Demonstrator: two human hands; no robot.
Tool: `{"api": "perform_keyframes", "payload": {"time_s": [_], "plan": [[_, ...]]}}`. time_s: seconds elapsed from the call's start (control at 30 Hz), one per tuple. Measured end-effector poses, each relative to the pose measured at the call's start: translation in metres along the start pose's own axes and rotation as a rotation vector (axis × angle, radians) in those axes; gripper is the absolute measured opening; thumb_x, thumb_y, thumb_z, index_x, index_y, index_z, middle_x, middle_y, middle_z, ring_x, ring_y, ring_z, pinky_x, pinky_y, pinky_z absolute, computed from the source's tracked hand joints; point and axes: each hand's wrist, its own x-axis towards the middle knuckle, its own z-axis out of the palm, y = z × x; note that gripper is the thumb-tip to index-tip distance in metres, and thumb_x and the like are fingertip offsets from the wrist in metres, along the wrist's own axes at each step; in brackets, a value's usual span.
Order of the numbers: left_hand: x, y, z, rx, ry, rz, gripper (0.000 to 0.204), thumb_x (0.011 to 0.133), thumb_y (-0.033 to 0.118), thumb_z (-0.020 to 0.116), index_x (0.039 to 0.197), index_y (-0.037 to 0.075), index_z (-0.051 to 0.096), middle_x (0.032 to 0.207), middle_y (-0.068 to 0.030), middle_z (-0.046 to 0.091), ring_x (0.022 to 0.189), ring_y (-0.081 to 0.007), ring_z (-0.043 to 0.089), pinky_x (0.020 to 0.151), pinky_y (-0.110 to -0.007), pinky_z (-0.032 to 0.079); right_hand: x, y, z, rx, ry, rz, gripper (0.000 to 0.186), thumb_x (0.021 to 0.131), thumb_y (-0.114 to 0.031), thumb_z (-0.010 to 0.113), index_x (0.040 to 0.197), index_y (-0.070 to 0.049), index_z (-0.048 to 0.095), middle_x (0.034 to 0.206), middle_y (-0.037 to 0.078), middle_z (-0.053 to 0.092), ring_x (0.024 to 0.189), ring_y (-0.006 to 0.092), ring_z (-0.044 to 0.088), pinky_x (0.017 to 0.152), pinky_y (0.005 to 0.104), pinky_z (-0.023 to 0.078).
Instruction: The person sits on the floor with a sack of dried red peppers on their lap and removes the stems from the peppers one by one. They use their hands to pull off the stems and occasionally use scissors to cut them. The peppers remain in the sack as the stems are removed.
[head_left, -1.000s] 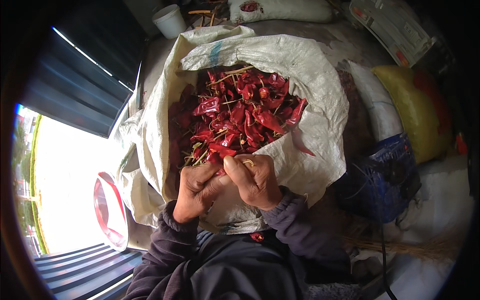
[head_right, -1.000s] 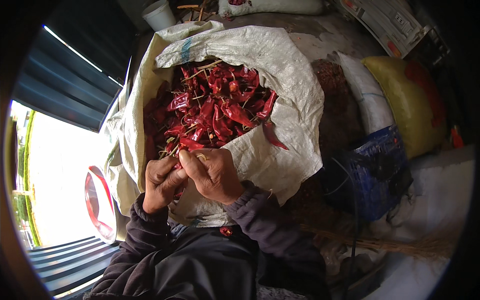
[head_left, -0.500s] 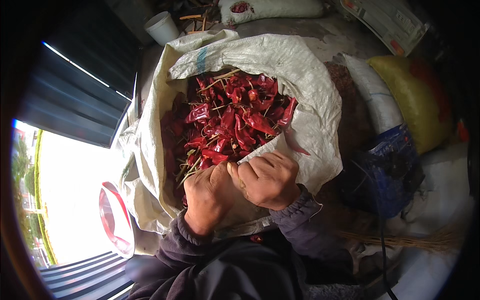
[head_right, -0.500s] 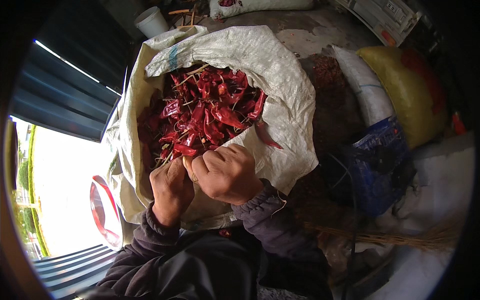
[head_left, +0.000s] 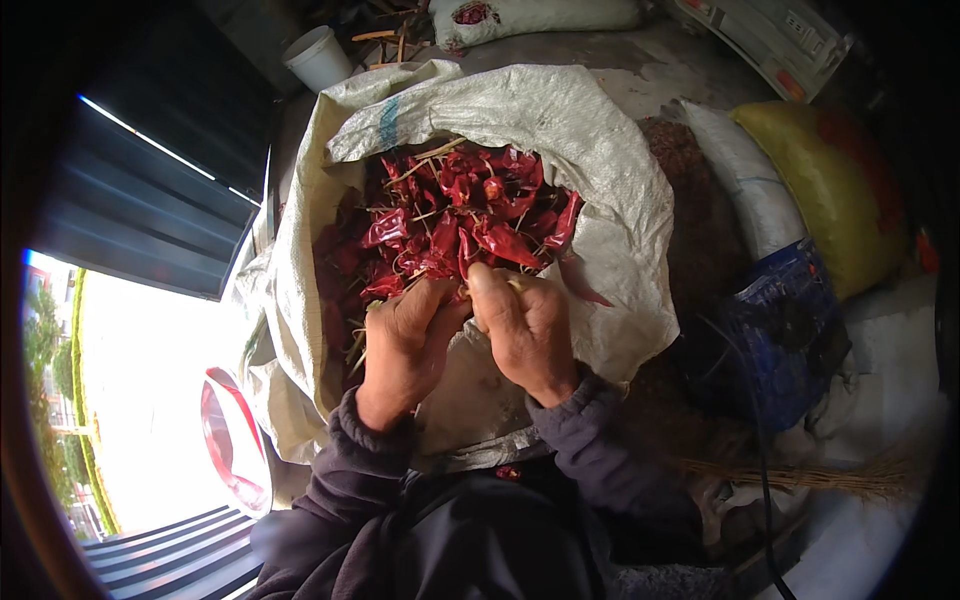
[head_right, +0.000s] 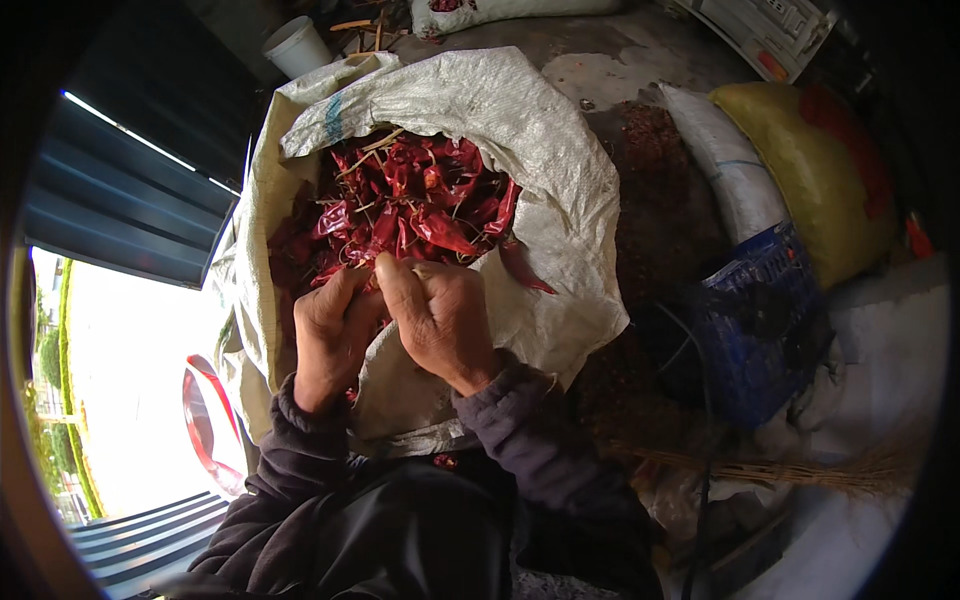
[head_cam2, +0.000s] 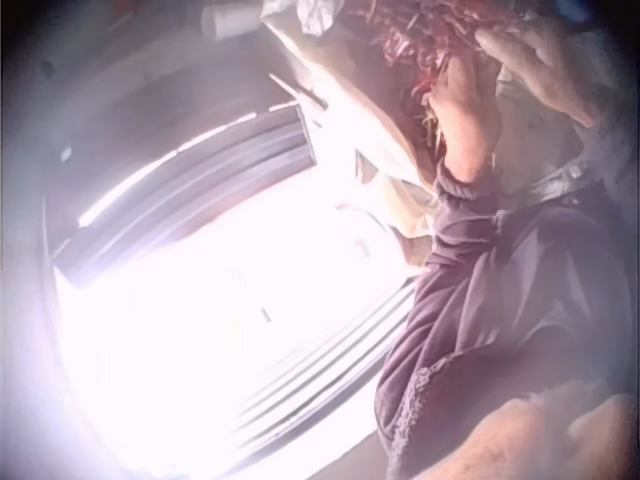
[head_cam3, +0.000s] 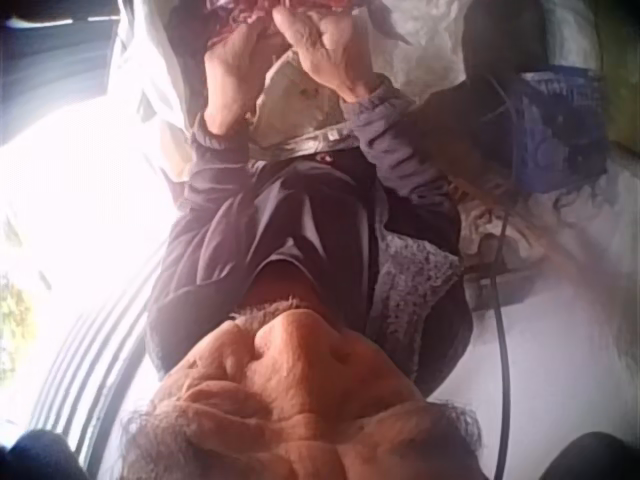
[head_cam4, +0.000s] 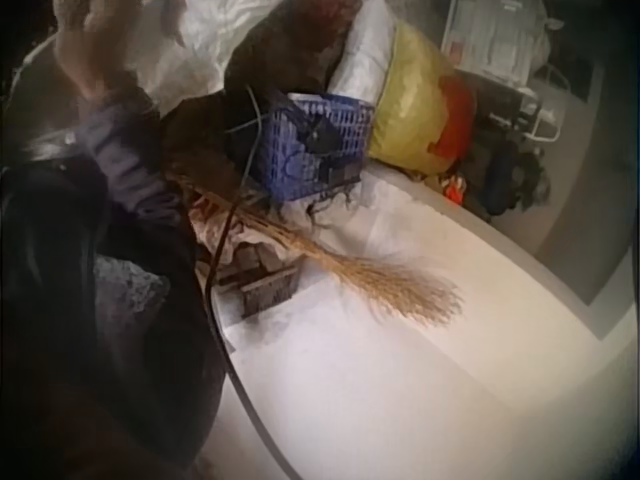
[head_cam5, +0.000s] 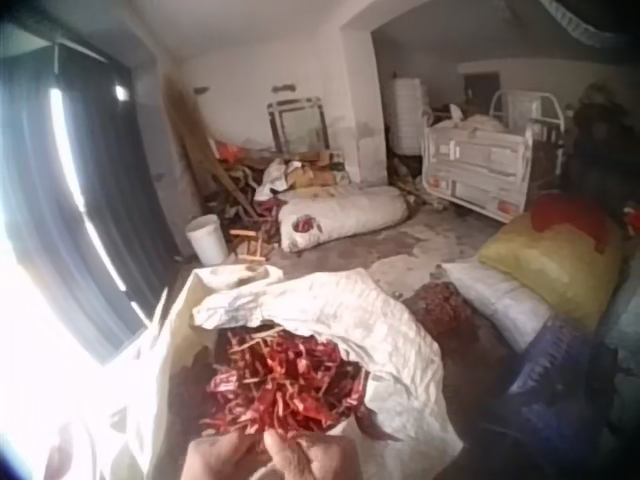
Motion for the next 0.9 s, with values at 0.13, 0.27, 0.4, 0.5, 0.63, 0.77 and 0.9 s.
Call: {"api": "perform_keyframes", "payload": {"time_s": [0.13,0.27,0.4,0.5,0.63,0.77,0.9], "plan": [[-0.01,-0.005,-0.006,-0.026,-0.146,0.064,0.019,0.093,0.001,0.072,0.11,-0.001,0.065,0.086,-0.0182,0.067,0.074,-0.0362,0.067,0.065,-0.039,0.053,-0.003,0.01,-0.014,-0.24,-0.156,-0.077,0.045,0.104,-0.029,0.065,0.068,-0.002,0.059,0.064,0.016,0.059,0.053,0.0337,0.055,0.051,0.0416,0.042],[-0.018,-0.014,-0.011,-0.022,-0.228,0.055,0.012,0.093,0.003,0.071,0.103,0.0,0.064,0.081,-0.0176,0.064,0.071,-0.0377,0.064,0.064,-0.041,0.052,-0.008,0.02,-0.016,-0.299,-0.249,-0.143,0.039,0.101,-0.025,0.066,0.069,-0.003,0.061,0.065,0.015,0.062,0.058,0.0348,0.062,0.051,0.0433,0.045],[-0.011,-0.013,-0.015,0.196,-0.236,0.143,0.012,0.089,0.002,0.069,0.088,0.002,0.057,0.075,-0.0167,0.061,0.067,-0.0375,0.063,0.06,-0.044,0.05,-0.006,0.024,-0.012,-0.506,-0.241,-0.395,0.037,0.098,-0.015,0.068,0.067,-0.002,0.054,0.059,0.011,0.053,0.053,0.0289,0.057,0.051,0.0417,0.043],[-0.015,-0.009,-0.008,0.371,-0.129,0.096,0.017,0.085,0.0,0.068,0.081,0.003,0.052,0.07,-0.0159,0.059,0.063,-0.0371,0.063,0.056,-0.046,0.048,-0.002,0.012,-0.005,-0.854,-0.165,-0.597,0.035,0.096,-0.013,0.07,0.065,-0.007,0.053,0.058,0.009,0.049,0.052,0.0269,0.056,0.049,0.0415,0.043],[-0.018,-0.01,0.008,0.37,0.055,0.023,0.013,0.086,0.002,0.067,0.083,0.004,0.055,0.066,-0.0165,0.058,0.057,-0.0375,0.057,0.052,-0.044,0.046,0.003,0.013,-0.004,-0.941,-0.088,-0.675,0.027,0.093,-0.018,0.071,0.071,-0.012,0.057,0.061,0.005,0.051,0.05,0.0242,0.056,0.046,0.0376,0.045],[-0.02,-0.006,-0.004,-0.716,0.008,-0.537,0.016,0.106,0.01,0.059,0.093,0.003,0.064,0.069,0.0016,0.063,0.061,-0.0052,0.054,0.056,-0.026,0.044,0.006,0.016,0.004,-0.325,0.131,-0.291,0.029,0.101,-0.019,0.06,0.075,-0.008,0.062,0.063,0.005,0.06,0.051,0.0178,0.058,0.048,0.031,0.044],[-0.011,-0.039,-0.009,-0.648,0.135,-0.425,0.01,0.105,0.009,0.06,0.102,0.0,0.065,0.081,-0.0042,0.067,0.065,-0.0072,0.058,0.059,-0.025,0.047,0.009,0.002,-0.019,0.262,0.106,0.229,0.052,0.111,-0.035,0.047,0.076,-0.001,0.065,0.067,0.004,0.065,0.058,0.0098,0.062,0.054,0.0233,0.049]]}}
